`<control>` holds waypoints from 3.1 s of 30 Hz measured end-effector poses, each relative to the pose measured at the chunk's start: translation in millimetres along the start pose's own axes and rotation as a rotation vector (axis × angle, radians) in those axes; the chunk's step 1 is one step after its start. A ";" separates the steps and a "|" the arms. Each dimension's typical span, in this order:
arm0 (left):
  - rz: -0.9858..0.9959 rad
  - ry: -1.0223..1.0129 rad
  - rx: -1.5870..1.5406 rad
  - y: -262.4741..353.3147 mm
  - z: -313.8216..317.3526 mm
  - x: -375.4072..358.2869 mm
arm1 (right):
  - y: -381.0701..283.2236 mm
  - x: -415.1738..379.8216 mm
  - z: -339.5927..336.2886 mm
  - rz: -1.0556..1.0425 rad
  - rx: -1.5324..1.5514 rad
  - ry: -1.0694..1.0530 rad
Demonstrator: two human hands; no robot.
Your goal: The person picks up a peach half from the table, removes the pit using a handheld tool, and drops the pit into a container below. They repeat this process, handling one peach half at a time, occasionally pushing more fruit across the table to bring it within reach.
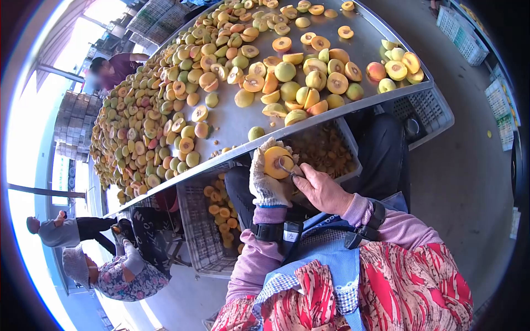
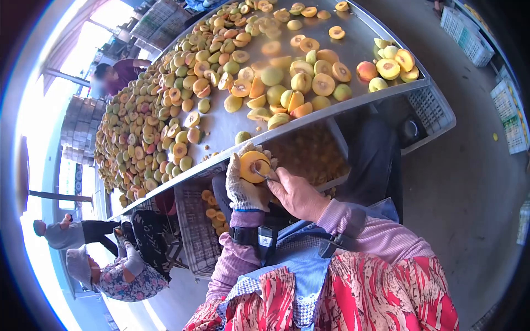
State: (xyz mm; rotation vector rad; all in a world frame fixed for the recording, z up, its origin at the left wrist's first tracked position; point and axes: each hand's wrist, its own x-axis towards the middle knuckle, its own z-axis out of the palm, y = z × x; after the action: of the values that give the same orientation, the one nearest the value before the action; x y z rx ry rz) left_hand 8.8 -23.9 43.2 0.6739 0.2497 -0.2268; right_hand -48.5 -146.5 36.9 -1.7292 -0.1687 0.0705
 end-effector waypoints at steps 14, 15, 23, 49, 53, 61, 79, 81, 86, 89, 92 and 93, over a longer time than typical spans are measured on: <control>0.192 -0.090 -0.011 -12.7 0.5 -4.1 | 0.9 -1.2 19.6 -0.029 -0.005 0.113; 0.199 -0.087 0.004 -11.6 3.6 -4.3 | -0.9 0.3 18.4 -0.029 -0.005 0.109; 0.216 -0.008 0.082 -13.4 -1.8 1.2 | 2.7 6.4 13.9 0.021 0.006 0.034; 0.001 0.033 0.207 1.9 0.2 -19.3 | 4.3 2.0 -2.6 -0.021 -0.079 -0.147; 0.074 0.060 0.188 -2.8 -10.5 -14.1 | 4.4 2.2 0.7 -0.021 -0.061 -0.155; 0.011 0.090 0.228 10.7 -13.4 -12.5 | 8.7 6.7 -11.5 0.062 -0.129 -0.366; -0.152 0.239 0.196 8.2 -11.5 -5.0 | 19.4 13.9 3.5 0.145 -0.029 -0.449; -0.218 0.238 0.250 6.3 -15.6 -2.0 | 22.6 12.1 7.4 0.101 -0.064 -0.380; 0.165 0.230 0.603 -3.9 -13.6 -4.8 | 17.6 11.1 8.3 0.134 0.070 -0.340; 0.277 -0.041 1.048 3.4 -19.4 -12.2 | -3.4 3.4 -3.2 0.737 0.489 -0.560; -0.094 -0.227 0.759 17.7 -25.6 -8.9 | 3.7 3.8 -11.4 0.927 0.844 -0.713; -0.138 -0.292 0.804 21.6 -27.3 -8.0 | 3.3 2.7 -12.6 0.958 0.922 -0.733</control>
State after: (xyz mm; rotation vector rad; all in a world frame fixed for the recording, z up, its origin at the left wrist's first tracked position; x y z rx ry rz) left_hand 3.1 11.0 37.6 1.4049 -0.0921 -0.5661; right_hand -43.8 -158.9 35.9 -0.6635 0.1631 1.2819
